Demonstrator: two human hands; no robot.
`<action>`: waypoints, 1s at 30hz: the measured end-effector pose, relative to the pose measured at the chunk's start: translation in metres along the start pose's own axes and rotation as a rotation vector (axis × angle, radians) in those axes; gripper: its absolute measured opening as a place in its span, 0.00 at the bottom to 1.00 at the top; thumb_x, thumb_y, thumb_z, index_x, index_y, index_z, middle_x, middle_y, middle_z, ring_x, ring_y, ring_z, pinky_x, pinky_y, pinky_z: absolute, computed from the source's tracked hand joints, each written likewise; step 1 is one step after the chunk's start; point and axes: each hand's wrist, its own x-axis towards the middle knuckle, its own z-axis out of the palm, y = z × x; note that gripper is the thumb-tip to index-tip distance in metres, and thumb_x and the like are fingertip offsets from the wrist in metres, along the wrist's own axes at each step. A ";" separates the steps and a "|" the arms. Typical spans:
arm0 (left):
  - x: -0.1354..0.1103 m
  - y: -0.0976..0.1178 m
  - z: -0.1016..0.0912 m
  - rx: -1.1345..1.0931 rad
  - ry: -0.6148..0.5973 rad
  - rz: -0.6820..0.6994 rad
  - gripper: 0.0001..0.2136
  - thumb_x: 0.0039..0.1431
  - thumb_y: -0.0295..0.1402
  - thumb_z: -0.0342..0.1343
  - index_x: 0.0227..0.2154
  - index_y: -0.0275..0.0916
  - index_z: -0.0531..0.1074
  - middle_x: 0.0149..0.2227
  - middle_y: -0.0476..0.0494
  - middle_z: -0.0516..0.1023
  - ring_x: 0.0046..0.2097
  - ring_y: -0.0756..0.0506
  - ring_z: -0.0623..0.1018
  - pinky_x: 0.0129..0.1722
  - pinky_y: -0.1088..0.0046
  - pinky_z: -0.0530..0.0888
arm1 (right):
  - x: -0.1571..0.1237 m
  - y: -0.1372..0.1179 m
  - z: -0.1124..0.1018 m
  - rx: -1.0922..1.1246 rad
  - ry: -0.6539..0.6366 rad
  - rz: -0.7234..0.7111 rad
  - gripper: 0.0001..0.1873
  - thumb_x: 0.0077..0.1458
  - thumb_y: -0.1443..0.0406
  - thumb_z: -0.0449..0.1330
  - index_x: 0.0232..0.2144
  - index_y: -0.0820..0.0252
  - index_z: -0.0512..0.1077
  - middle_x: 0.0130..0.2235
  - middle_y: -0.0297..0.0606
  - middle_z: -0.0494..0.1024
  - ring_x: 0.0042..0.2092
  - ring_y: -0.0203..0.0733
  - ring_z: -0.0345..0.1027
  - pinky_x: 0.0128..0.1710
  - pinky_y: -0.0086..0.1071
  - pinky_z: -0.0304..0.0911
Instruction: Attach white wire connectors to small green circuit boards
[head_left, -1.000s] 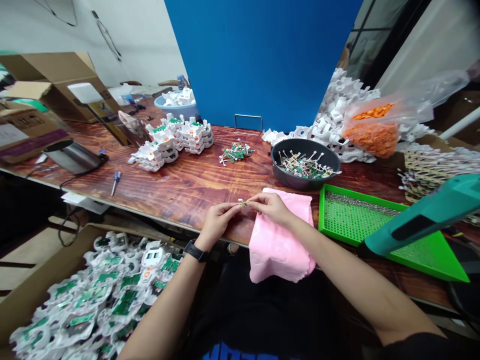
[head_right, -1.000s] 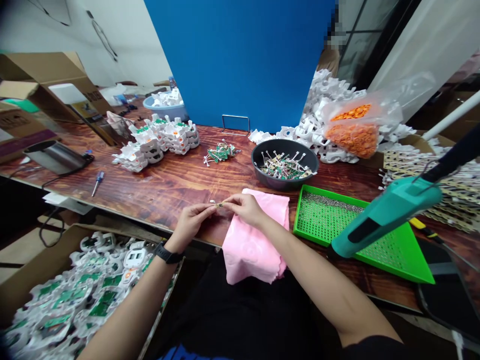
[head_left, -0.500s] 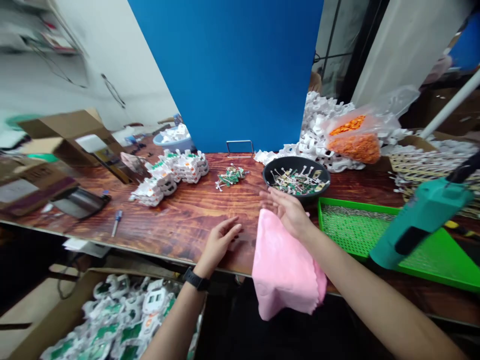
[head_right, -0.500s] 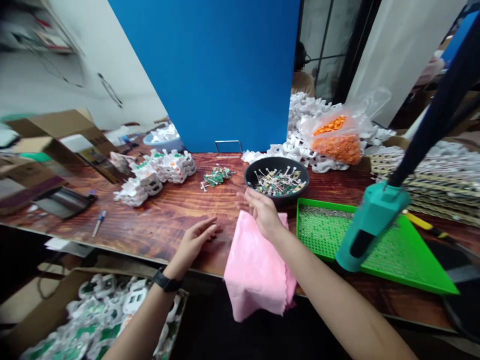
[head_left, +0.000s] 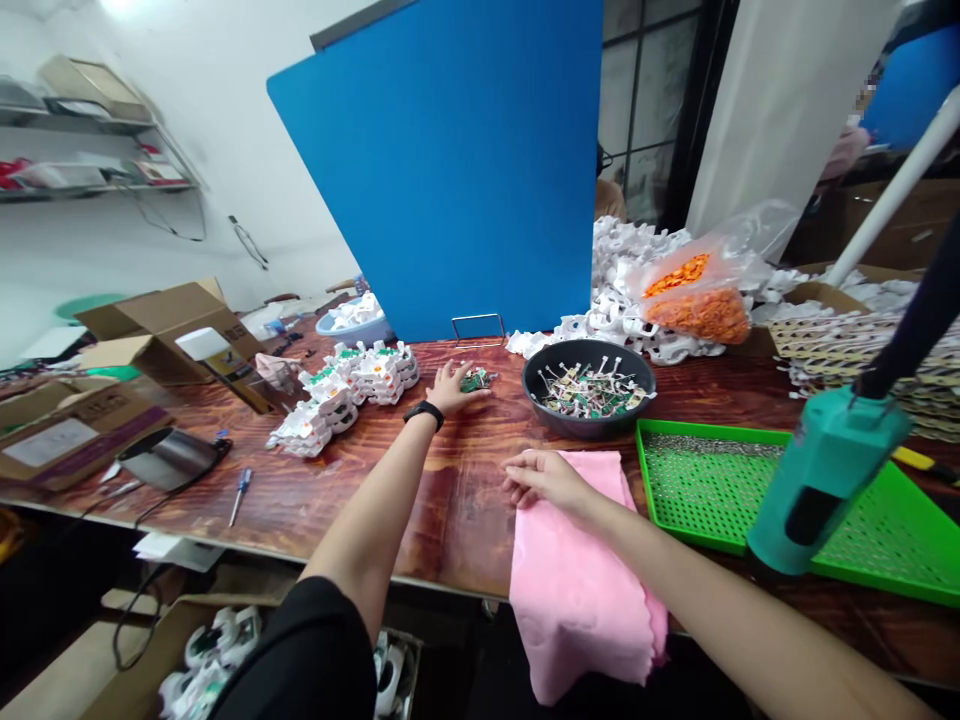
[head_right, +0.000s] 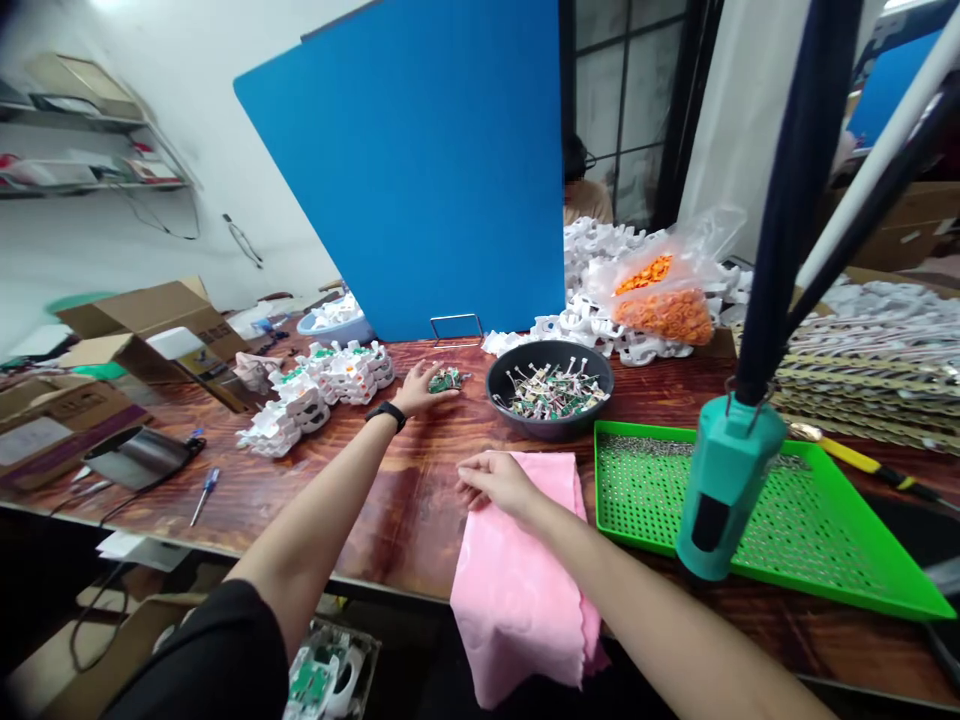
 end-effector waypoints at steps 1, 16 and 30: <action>0.003 -0.001 0.001 0.005 -0.018 0.015 0.38 0.40 0.56 0.57 0.55 0.46 0.60 0.60 0.34 0.54 0.61 0.30 0.55 0.55 0.53 0.57 | 0.001 0.000 0.000 0.000 -0.008 0.001 0.06 0.49 0.67 0.60 0.31 0.65 0.70 0.23 0.35 0.76 0.20 0.30 0.68 0.19 0.23 0.63; -0.151 0.010 -0.055 -0.114 -0.291 0.296 0.35 0.39 0.49 0.61 0.53 0.46 0.64 0.55 0.40 0.65 0.55 0.37 0.66 0.54 0.63 0.62 | -0.001 -0.001 -0.003 -0.029 -0.026 0.006 0.04 0.50 0.69 0.59 0.31 0.65 0.70 0.24 0.34 0.76 0.21 0.30 0.68 0.21 0.23 0.64; 0.043 0.013 0.000 -0.025 -0.135 -0.025 0.25 0.51 0.49 0.52 0.46 0.35 0.69 0.51 0.35 0.69 0.55 0.36 0.66 0.52 0.62 0.62 | 0.002 -0.001 -0.004 0.029 -0.039 0.032 0.06 0.50 0.66 0.60 0.31 0.65 0.69 0.22 0.33 0.75 0.19 0.30 0.67 0.19 0.24 0.64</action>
